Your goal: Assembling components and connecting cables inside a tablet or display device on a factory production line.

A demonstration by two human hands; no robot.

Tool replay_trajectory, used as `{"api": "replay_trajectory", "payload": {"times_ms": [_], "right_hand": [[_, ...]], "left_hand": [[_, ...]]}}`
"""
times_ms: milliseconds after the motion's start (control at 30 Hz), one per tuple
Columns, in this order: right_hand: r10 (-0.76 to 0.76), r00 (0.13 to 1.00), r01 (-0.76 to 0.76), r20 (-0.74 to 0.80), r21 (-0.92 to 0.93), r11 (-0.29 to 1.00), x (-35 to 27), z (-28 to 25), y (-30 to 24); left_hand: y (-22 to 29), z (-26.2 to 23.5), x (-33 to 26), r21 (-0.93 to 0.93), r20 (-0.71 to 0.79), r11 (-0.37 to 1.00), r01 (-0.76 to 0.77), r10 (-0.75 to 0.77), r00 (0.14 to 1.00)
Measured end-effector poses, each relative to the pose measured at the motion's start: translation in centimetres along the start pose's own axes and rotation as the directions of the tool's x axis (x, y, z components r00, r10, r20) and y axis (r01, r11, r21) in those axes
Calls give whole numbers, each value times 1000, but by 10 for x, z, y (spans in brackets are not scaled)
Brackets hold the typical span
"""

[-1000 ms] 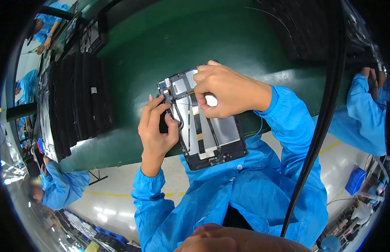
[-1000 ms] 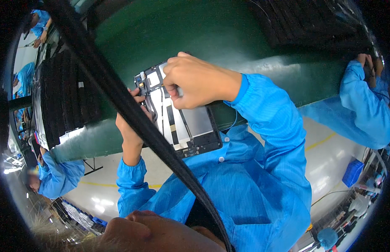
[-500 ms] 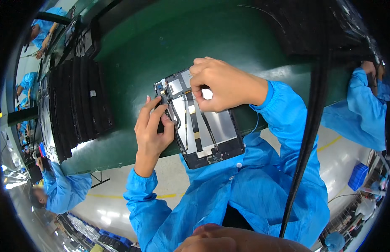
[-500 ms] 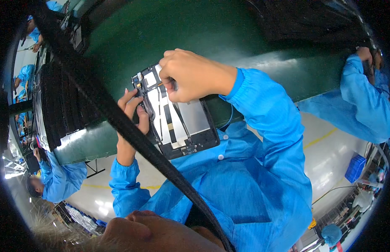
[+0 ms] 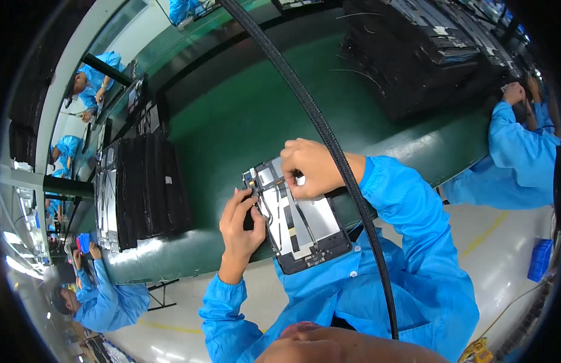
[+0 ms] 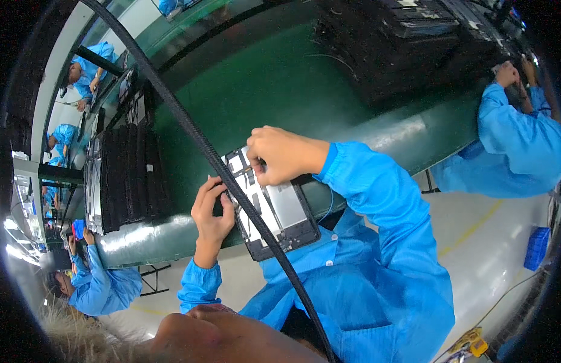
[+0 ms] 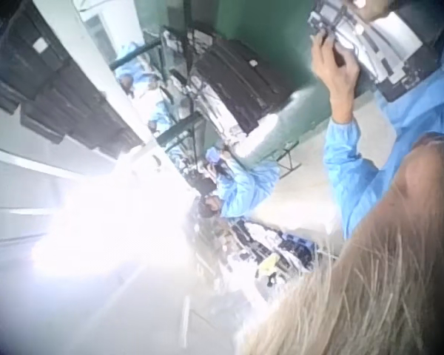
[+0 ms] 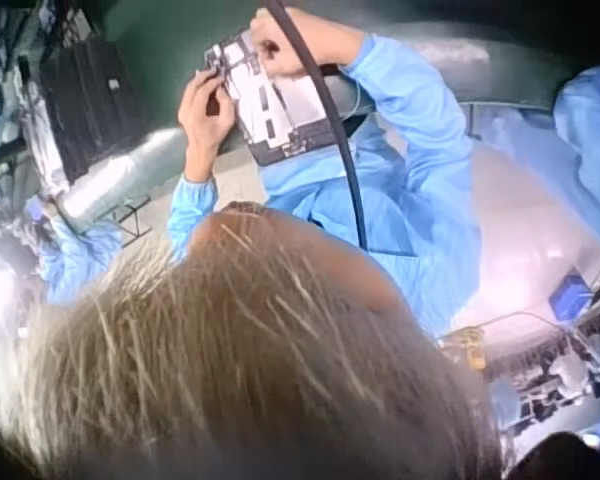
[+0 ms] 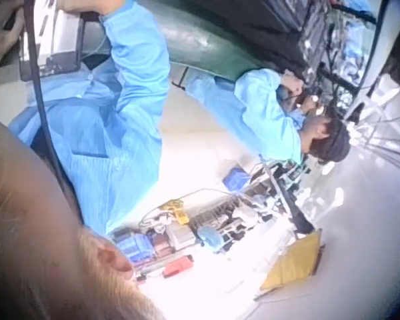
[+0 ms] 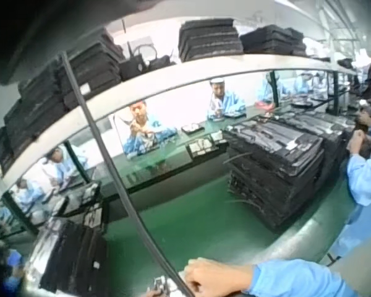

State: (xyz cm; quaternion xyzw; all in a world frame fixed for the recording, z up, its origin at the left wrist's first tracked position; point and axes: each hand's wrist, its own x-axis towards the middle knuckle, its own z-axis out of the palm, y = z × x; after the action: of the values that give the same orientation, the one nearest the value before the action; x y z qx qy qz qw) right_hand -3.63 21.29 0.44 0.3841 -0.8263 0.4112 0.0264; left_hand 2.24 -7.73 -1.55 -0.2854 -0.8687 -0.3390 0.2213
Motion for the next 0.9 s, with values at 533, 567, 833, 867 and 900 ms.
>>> {"api": "replay_trajectory", "payload": {"times_ms": [533,567,833,867,900], "right_hand": [[23,1000,-23,9,-13,1000,6,-6,3],[23,999,-23,26,-19,1000,6,-6,3],[50,998,-51,-35,-28,998,-1,-11,7],[74,997,-74,-28,-13,997,-1,-12,6],[73,997,-73,-29,-14,997,-1,-13,7]], "left_hand": [[-7,-21,40,102,287,932,-349,308,907],[-14,-20,39,69,327,936,-345,306,894],[1,-14,60,-24,496,940,-341,307,812],[3,-14,61,-46,528,948,-315,291,798],[2,-11,61,-75,549,951,-300,290,784]]}}
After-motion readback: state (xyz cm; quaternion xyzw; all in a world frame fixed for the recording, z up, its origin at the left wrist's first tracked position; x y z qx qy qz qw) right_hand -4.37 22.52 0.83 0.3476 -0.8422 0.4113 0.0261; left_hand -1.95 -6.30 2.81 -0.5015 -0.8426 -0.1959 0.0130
